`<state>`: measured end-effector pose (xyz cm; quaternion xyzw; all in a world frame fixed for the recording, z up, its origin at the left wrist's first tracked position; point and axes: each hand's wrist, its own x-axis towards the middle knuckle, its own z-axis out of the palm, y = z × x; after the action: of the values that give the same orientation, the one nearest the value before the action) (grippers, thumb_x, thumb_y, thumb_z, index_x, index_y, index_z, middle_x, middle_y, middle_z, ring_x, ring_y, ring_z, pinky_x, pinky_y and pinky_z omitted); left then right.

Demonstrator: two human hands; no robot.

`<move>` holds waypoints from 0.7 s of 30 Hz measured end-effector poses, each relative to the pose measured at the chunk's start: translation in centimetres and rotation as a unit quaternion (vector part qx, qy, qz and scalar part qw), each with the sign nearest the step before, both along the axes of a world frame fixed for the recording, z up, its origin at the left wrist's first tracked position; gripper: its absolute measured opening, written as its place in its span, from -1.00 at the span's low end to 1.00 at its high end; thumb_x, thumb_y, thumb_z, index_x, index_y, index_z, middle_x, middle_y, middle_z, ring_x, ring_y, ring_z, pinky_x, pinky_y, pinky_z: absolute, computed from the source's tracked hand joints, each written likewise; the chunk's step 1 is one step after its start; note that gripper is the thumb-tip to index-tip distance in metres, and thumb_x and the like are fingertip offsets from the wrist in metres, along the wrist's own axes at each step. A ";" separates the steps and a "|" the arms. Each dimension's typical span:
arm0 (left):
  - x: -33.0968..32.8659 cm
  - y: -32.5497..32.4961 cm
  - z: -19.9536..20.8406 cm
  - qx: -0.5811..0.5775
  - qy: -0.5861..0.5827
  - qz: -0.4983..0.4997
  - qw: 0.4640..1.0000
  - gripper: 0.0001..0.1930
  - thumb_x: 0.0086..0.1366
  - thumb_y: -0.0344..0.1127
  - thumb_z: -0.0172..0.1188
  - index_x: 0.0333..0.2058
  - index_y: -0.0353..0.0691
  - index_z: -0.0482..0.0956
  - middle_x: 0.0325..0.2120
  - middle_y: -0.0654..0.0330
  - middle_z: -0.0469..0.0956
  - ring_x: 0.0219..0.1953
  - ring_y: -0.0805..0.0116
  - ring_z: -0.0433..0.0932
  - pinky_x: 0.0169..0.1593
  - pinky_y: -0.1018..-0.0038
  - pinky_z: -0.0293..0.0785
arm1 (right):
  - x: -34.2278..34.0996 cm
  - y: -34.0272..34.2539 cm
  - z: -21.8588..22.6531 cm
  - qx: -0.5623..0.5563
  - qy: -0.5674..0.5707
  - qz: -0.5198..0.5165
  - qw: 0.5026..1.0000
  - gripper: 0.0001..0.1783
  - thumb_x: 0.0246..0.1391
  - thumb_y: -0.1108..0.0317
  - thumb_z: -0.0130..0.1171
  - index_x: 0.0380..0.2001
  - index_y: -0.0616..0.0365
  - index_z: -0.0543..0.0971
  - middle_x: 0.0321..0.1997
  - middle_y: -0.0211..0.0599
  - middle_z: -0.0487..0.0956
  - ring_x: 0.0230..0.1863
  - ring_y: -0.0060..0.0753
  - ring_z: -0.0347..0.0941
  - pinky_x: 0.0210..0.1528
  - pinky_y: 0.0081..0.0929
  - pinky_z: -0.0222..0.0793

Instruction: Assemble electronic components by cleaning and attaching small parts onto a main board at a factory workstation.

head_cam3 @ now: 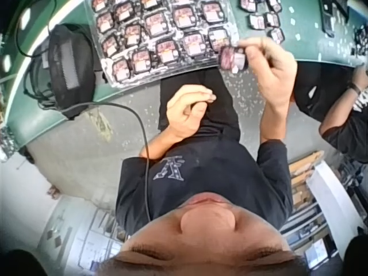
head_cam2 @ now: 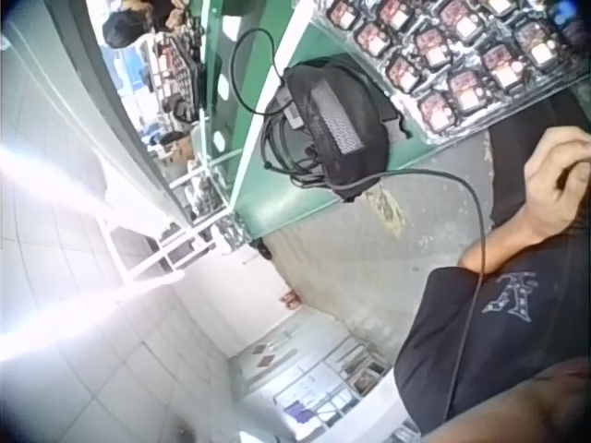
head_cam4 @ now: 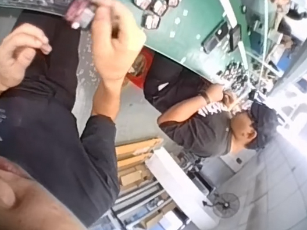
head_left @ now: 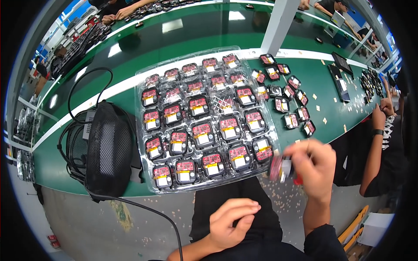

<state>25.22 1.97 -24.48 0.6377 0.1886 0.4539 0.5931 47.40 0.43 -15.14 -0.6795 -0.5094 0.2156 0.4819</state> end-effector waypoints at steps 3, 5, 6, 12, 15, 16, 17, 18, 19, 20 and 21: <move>-0.9 0.7 0.7 -0.338 -0.143 -0.160 0.916 -0.60 0.48 -0.28 0.22 0.14 -0.43 0.47 0.09 -0.08 0.49 0.01 0.18 0.62 -0.03 0.32 0.67 | -0.6 -1.1 -0.3 -0.003 -0.038 0.225 0.974 -0.84 0.01 0.45 0.38 -0.28 0.16 0.73 -0.44 -0.25 0.70 -0.51 -0.37 0.64 -0.45 -0.49 0.52; -1.6 2.0 1.0 -0.386 -0.119 -0.221 0.888 -0.53 0.48 -0.20 0.22 0.19 -0.40 0.38 0.12 -0.02 0.46 0.05 0.23 0.57 0.05 0.37 0.60 | -1.6 -1.4 -0.7 0.014 -0.016 0.292 0.956 -0.77 -0.04 0.39 0.43 -0.24 0.10 0.72 -0.42 -0.33 0.68 -0.48 -0.28 0.62 -0.46 -0.44 0.53; -2.0 2.3 0.6 -0.387 -0.094 -0.291 0.870 -0.54 0.47 -0.19 0.23 0.17 -0.38 0.39 0.12 0.01 0.47 0.06 0.27 0.57 0.08 0.41 0.56 | -1.7 -1.3 -0.7 0.016 -0.003 0.325 0.946 -0.69 -0.06 0.38 0.44 -0.18 0.06 0.70 -0.39 -0.38 0.67 -0.46 -0.27 0.61 -0.46 -0.40 0.53; -1.6 2.6 -0.2 -0.527 -0.154 -0.452 0.703 -0.43 0.32 -0.33 0.38 0.17 -0.37 0.30 0.02 0.07 0.54 0.14 0.32 0.53 0.17 0.40 0.47 | -2.1 -1.8 -1.3 0.024 -0.001 0.368 0.930 -0.64 -0.07 0.39 0.44 -0.12 0.04 0.69 -0.40 -0.41 0.65 -0.47 -0.24 0.60 -0.46 -0.39 0.54; -1.9 2.3 -0.3 -0.534 -0.171 -0.468 0.683 -0.36 0.27 -0.36 0.43 0.21 -0.38 0.28 0.04 0.04 0.52 0.15 0.26 0.53 0.21 0.34 0.46 | -2.6 -1.8 -2.2 0.045 -0.003 0.371 0.928 -0.58 -0.07 0.36 0.46 -0.07 0.05 0.69 -0.36 -0.39 0.65 -0.45 -0.25 0.61 -0.45 -0.39 0.55; -1.8 2.0 -0.3 -0.534 -0.171 -0.467 0.684 -0.36 0.27 -0.36 0.43 0.21 -0.38 0.28 0.04 0.04 0.52 0.15 0.26 0.53 0.21 0.34 0.46 | -2.8 -1.8 -2.4 0.058 -0.008 0.374 0.926 -0.54 -0.06 0.32 0.48 -0.03 0.06 0.69 -0.32 -0.37 0.65 -0.43 -0.27 0.61 -0.45 -0.40 0.56; -1.8 1.8 -0.2 -0.523 -0.186 -0.458 0.695 -0.34 0.25 -0.40 0.44 0.22 -0.39 0.29 0.06 0.03 0.50 0.15 0.23 0.53 0.23 0.30 0.46 | -3.0 -1.9 -1.9 0.058 -0.008 0.374 0.925 -0.54 -0.06 0.32 0.48 -0.03 0.06 0.69 -0.32 -0.37 0.65 -0.43 -0.27 0.61 -0.45 -0.40 0.56; -1.9 1.7 -0.2 -0.513 -0.200 -0.446 0.706 -0.33 0.23 -0.44 0.45 0.24 -0.41 0.29 0.08 0.01 0.48 0.15 0.20 0.53 0.25 0.27 0.45 | -3.4 -1.8 -1.1 0.037 -0.039 0.309 0.950 -0.48 -0.06 0.27 0.50 0.02 0.08 0.67 -0.29 -0.34 0.62 -0.43 -0.30 0.60 -0.45 -0.42 0.54; -2.1 1.6 0.1 -0.514 -0.200 -0.443 0.706 -0.33 0.23 -0.44 0.45 0.24 -0.41 0.29 0.08 0.01 0.48 0.15 0.20 0.53 0.25 0.27 0.45 | -3.7 -1.8 -0.7 0.017 -0.070 0.241 0.968 -0.42 -0.06 0.21 0.52 0.07 0.10 0.66 -0.26 -0.32 0.59 -0.43 -0.34 0.58 -0.46 -0.43 0.53; -2.5 1.4 0.7 -0.498 -0.155 -0.358 0.774 -0.28 0.15 -0.36 0.52 0.22 -0.39 0.35 0.03 -0.03 0.51 0.11 0.15 0.56 0.21 0.22 0.47 | -3.9 -2.2 -0.9 0.008 -0.108 0.192 0.975 -0.32 -0.08 0.13 0.55 0.13 0.16 0.64 -0.25 -0.31 0.52 -0.47 -0.41 0.52 -0.48 -0.47 0.50; -2.6 1.4 1.2 -0.474 -0.108 -0.269 0.831 -0.22 0.07 -0.27 0.60 0.21 -0.38 0.41 -0.02 -0.06 0.55 0.06 0.09 0.59 0.17 0.18 0.50 | -4.2 -2.5 -0.7 -0.011 -0.135 0.164 0.977 -0.32 -0.06 0.15 0.54 0.14 0.19 0.63 -0.28 -0.30 0.49 -0.51 -0.43 0.47 -0.50 -0.45 0.47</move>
<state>22.58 3.34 -23.28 0.2508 0.1357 0.1975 0.9379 43.23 -2.09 -15.89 -0.6150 -0.6720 0.2035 0.3589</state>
